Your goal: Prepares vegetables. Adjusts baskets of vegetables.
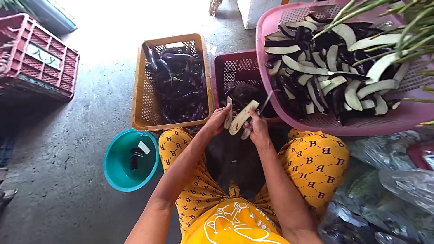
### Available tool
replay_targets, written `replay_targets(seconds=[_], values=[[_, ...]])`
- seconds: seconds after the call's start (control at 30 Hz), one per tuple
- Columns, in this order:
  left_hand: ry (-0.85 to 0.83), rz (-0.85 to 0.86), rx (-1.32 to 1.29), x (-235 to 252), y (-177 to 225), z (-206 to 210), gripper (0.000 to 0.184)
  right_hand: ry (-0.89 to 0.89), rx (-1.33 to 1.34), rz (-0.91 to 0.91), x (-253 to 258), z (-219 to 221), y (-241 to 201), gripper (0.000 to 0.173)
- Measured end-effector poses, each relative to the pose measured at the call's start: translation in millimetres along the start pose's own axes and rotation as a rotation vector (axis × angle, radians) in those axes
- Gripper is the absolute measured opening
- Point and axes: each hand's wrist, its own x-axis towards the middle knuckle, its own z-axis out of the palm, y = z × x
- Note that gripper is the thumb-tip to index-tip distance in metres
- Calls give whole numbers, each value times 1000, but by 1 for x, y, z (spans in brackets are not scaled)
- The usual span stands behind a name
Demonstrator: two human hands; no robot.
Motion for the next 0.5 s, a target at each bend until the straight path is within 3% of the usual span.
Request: replay_targets(seconds=[0.1,0.2,0.27,0.37,0.43,0.5], values=[[67,62,137,19,18,-1,54,14,-16,-85,2,2,2,44],[11,199,393,32,60,-15,57,-58,-149,-171,2,0,9,59],[40,261,527,44,93,-37,51,-87,-268,-187,-1,-2,10,53],[195,288,806,68,120,-103,38,-81,-466,-204,-9,-1,8,24],[336,207,1067,84,113,-157,36,-71,-524,-180,-12,3,9,16],[370,99,1286,102,81,-207,37,-88,-550,-150,-13,5,10,18]])
